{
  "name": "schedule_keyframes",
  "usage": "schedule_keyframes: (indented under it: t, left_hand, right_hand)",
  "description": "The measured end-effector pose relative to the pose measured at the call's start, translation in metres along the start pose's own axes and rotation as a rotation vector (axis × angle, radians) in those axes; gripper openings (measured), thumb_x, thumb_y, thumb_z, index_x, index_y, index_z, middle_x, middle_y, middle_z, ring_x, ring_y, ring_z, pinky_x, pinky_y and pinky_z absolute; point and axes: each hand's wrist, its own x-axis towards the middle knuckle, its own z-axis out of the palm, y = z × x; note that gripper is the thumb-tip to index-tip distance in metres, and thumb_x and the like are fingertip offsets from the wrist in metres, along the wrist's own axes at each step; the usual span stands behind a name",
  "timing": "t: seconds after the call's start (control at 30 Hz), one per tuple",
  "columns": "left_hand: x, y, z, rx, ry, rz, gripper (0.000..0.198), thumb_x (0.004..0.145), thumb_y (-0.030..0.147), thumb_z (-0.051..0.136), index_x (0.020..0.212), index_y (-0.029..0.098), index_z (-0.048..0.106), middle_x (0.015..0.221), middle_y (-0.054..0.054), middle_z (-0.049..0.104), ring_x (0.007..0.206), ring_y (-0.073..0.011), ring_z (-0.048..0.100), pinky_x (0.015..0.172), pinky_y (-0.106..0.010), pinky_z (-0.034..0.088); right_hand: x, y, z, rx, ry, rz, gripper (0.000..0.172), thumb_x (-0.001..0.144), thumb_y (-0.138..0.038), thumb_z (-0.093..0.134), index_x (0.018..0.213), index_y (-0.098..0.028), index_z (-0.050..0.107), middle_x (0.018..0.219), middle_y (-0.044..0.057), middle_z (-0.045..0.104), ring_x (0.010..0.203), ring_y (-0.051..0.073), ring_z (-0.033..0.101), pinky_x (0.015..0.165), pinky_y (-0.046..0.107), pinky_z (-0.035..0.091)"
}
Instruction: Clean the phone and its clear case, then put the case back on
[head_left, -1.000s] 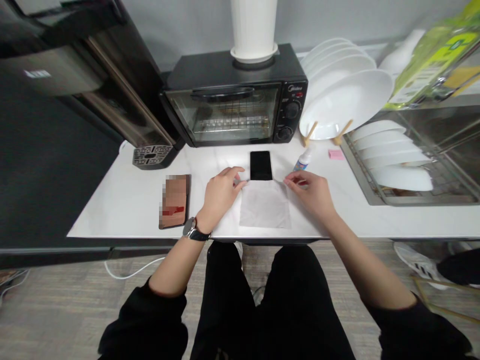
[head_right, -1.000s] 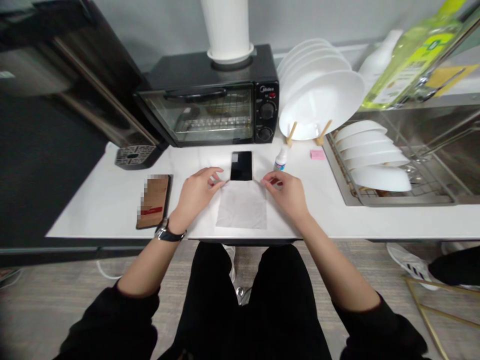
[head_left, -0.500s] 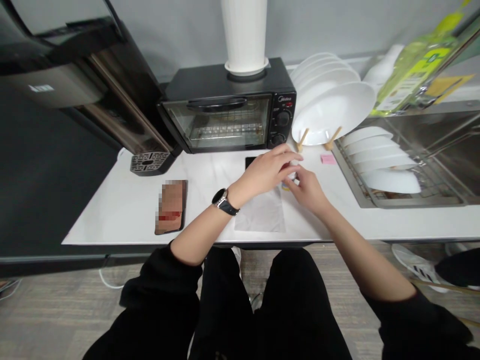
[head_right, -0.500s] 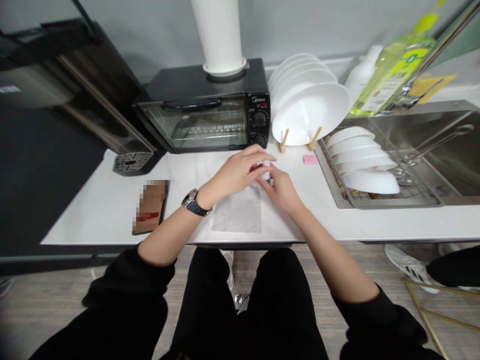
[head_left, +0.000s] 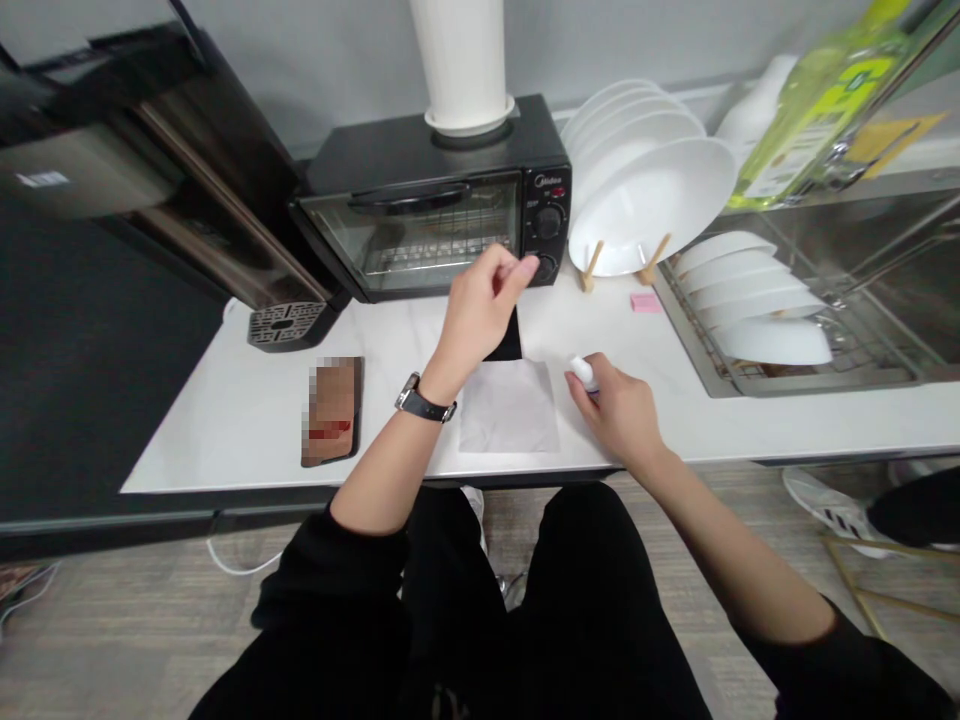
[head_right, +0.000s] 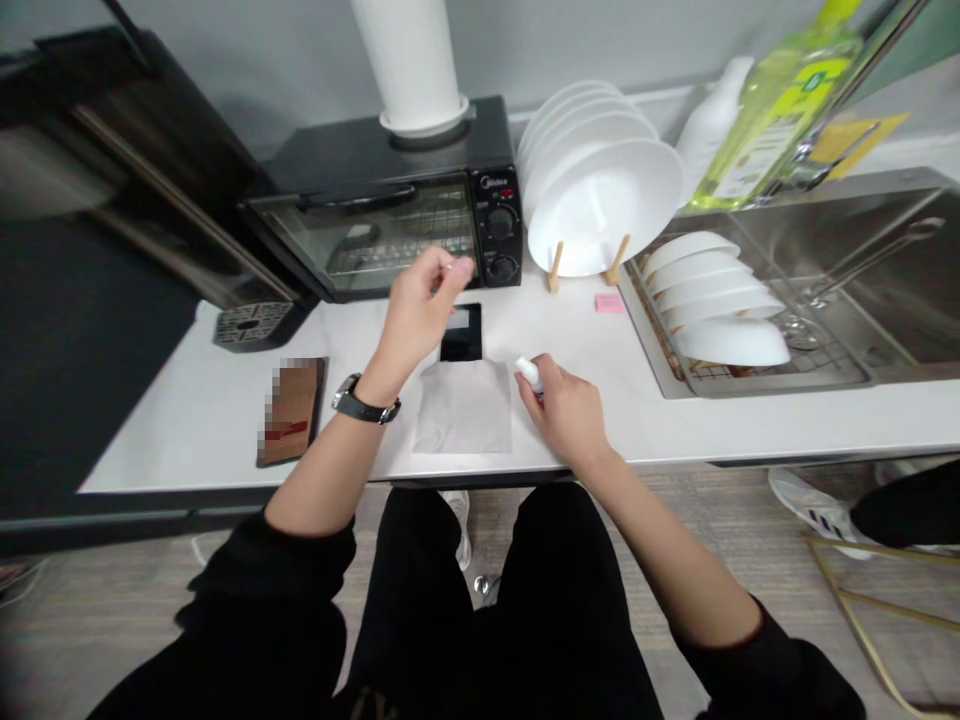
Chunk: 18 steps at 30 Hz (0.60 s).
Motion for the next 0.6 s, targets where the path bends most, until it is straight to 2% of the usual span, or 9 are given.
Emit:
schedule_keyframes:
  t: [0.1, 0.17, 0.23, 0.33, 0.4, 0.47, 0.6]
  left_hand:
    - [0.009, -0.014, 0.024, -0.095, -0.341, -0.112, 0.010, 0.095, 0.025, 0.079, 0.097, 0.019, 0.072, 0.085, 0.002, 0.070, 0.076, -0.0105, 0.061, 0.074, -0.025, 0.047]
    - [0.012, -0.020, 0.048, -0.140, -0.448, -0.138, 0.014, 0.091, 0.015, 0.080, 0.104, 0.016, 0.075, 0.095, -0.001, 0.077, 0.085, -0.0110, 0.066, 0.084, -0.025, 0.051]
    - [0.016, -0.025, 0.071, -0.153, -0.504, -0.136, 0.016, 0.088, 0.010, 0.080, 0.103, 0.014, 0.077, 0.096, -0.004, 0.078, 0.088, -0.0125, 0.069, 0.087, -0.027, 0.053]
    - [0.026, -0.028, 0.098, -0.148, -0.571, -0.087, 0.029, 0.091, 0.010, 0.076, 0.119, 0.014, 0.079, 0.095, -0.005, 0.079, 0.091, -0.0148, 0.071, 0.092, -0.030, 0.054]
    - [0.034, -0.027, 0.110, -0.111, -0.623, -0.020, 0.031, 0.096, 0.011, 0.069, 0.125, 0.014, 0.078, 0.099, -0.006, 0.080, 0.094, -0.0166, 0.071, 0.095, -0.033, 0.053]
    - [0.041, -0.025, 0.120, -0.087, -0.660, 0.021, 0.027, 0.099, 0.010, 0.064, 0.121, 0.012, 0.078, 0.100, -0.007, 0.080, 0.095, -0.0173, 0.071, 0.095, -0.033, 0.052]
    - [0.045, -0.023, 0.136, -0.099, -0.676, 0.012, 0.025, 0.092, 0.004, 0.067, 0.115, 0.013, 0.072, 0.104, -0.007, 0.079, 0.096, -0.0167, 0.071, 0.090, -0.030, 0.052]
  right_hand:
    - [0.000, 0.012, -0.010, 0.082, -0.005, 0.016, 0.028, 0.104, -0.053, 0.058, 0.096, -0.027, 0.058, 0.070, 0.000, 0.064, 0.058, 0.020, 0.056, 0.060, 0.032, 0.038]
    - [0.003, 0.019, -0.014, 0.142, -0.005, 0.027, 0.028, 0.104, -0.054, 0.059, 0.097, -0.027, 0.058, 0.075, 0.000, 0.066, 0.062, 0.019, 0.059, 0.063, 0.033, 0.043]
    - [0.006, 0.025, -0.016, 0.198, 0.000, 0.044, 0.028, 0.103, -0.054, 0.060, 0.097, -0.027, 0.058, 0.077, -0.001, 0.066, 0.064, 0.018, 0.058, 0.064, 0.032, 0.045]
    - [0.007, 0.031, -0.016, 0.272, 0.016, 0.088, 0.027, 0.104, -0.053, 0.060, 0.097, -0.027, 0.058, 0.075, -0.003, 0.063, 0.063, 0.017, 0.055, 0.064, 0.032, 0.045]
    - [0.006, 0.033, -0.015, 0.318, 0.026, 0.115, 0.026, 0.105, -0.053, 0.060, 0.099, -0.027, 0.057, 0.074, -0.004, 0.061, 0.064, 0.017, 0.055, 0.065, 0.032, 0.045]
    - [0.006, 0.035, -0.014, 0.364, 0.027, 0.131, 0.026, 0.105, -0.053, 0.059, 0.100, -0.027, 0.056, 0.075, -0.005, 0.061, 0.066, 0.017, 0.057, 0.067, 0.033, 0.046]
    - [0.007, 0.037, -0.012, 0.435, 0.017, 0.124, 0.026, 0.106, -0.053, 0.058, 0.101, -0.028, 0.056, 0.081, -0.003, 0.061, 0.073, 0.018, 0.056, 0.073, 0.035, 0.045]
